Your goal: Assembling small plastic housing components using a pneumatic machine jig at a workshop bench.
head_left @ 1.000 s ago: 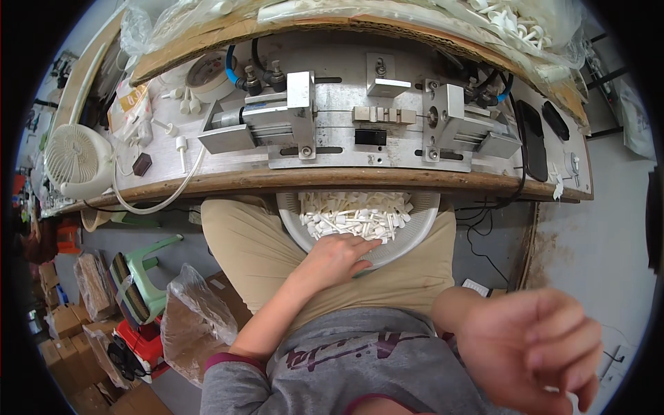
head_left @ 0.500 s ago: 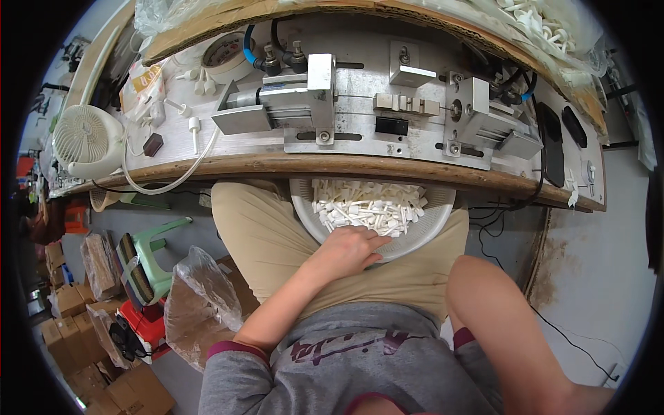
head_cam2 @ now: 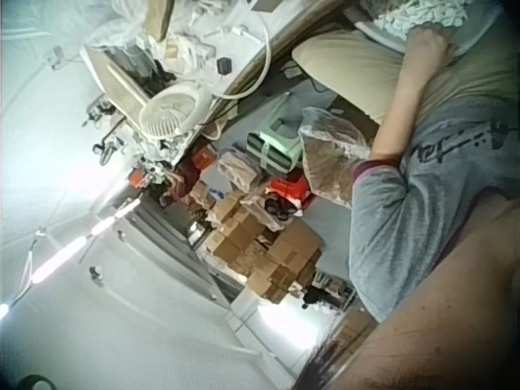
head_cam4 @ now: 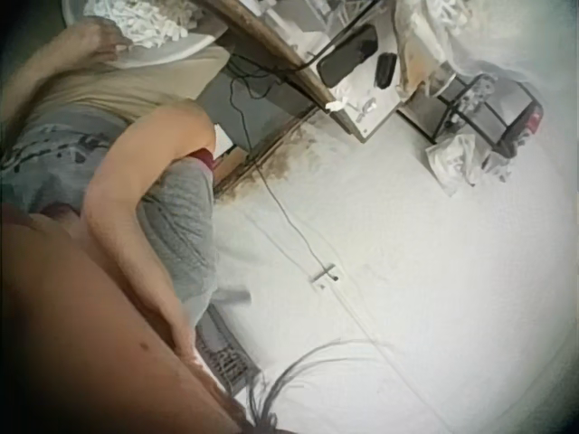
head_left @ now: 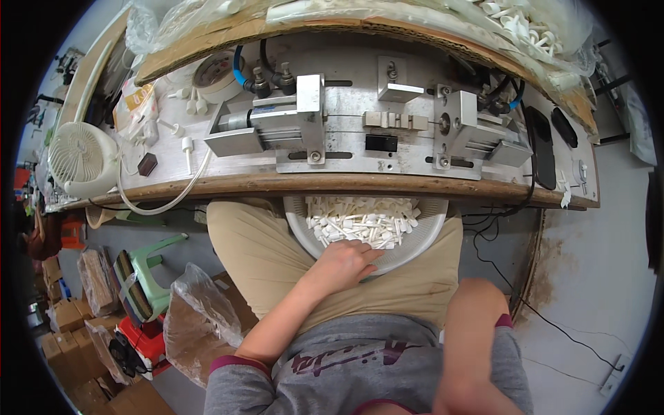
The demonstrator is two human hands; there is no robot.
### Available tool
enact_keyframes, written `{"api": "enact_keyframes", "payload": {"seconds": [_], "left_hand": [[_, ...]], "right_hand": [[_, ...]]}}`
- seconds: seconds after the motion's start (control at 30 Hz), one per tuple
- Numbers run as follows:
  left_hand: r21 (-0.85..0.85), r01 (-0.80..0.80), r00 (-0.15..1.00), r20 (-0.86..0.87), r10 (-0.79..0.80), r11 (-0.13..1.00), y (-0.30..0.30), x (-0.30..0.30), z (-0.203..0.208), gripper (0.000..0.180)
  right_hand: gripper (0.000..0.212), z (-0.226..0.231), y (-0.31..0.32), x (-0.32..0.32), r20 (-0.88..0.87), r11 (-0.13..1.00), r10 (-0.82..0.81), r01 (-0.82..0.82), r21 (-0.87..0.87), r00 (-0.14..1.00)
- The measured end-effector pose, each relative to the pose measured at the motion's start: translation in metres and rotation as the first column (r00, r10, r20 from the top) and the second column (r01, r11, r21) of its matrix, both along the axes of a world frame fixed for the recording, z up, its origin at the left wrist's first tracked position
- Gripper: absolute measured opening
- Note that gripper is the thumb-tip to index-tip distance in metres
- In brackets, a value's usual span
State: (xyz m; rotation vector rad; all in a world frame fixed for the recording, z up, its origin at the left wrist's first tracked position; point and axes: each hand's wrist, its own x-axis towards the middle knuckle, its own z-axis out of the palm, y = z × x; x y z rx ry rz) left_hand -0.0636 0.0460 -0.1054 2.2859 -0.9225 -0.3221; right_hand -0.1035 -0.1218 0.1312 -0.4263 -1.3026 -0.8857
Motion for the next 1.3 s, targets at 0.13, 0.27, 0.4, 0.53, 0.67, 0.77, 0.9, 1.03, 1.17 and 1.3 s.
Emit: {"api": "enact_keyframes", "payload": {"seconds": [0.13,0.27,0.4,0.53,0.67,0.77,0.9,1.03,1.17,1.3], "left_hand": [[-0.029,0.02,1.0,0.012,-0.02,0.999,0.002,0.0,-0.007,0.031],[-0.059,-0.004,1.0,0.009,0.005,0.998,0.0,0.001,-0.001,0.03],[-0.047,0.0,1.0,0.005,0.0,0.999,0.003,0.002,0.004,0.03],[-0.038,-0.004,1.0,0.028,0.005,0.999,0.004,0.003,0.009,0.03],[-0.053,0.012,0.999,0.045,-0.01,0.999,0.005,0.004,0.017,0.029],[-0.073,-0.009,0.996,0.092,0.016,0.997,0.006,0.003,0.019,0.027],[-0.084,-0.028,0.996,0.085,0.036,0.996,0.009,-0.001,0.026,0.026],[-0.09,-0.008,0.996,0.084,0.015,0.996,0.006,-0.001,0.034,0.026],[-0.087,-0.05,0.994,0.095,0.058,0.995,0.01,-0.004,0.032,0.025],[-0.091,-0.055,0.994,0.087,0.063,0.994,0.012,-0.005,0.03,0.024]], "right_hand": [[0.035,-0.065,0.016,-0.014,-0.036,0.136,0.986,-0.911,-0.39,0.162],[0.042,-0.112,0.032,-0.015,-0.036,0.008,0.999,-0.888,-0.46,0.027],[0.051,-0.124,0.025,0.055,0.442,0.818,0.462,-0.176,-0.548,0.769],[0.051,-0.103,-0.01,0.09,0.409,0.269,-0.885,0.961,0.06,0.222],[0.042,-0.056,-0.057,0.113,0.516,-0.175,-0.854,0.895,-0.411,0.07],[0.029,-0.01,-0.055,0.162,0.443,-0.193,-0.895,0.846,-0.496,0.055],[0.019,0.027,-0.038,0.234,0.315,-0.116,-0.936,0.708,-0.697,0.157],[0.035,0.055,-0.021,0.294,0.351,-0.268,-0.905,0.319,-0.909,0.239],[0.04,0.029,0.0,0.338,0.48,-0.387,-0.788,0.297,-0.873,0.386],[0.042,0.048,0.016,0.327,0.467,-0.522,-0.786,-0.03,-0.853,0.405]]}}
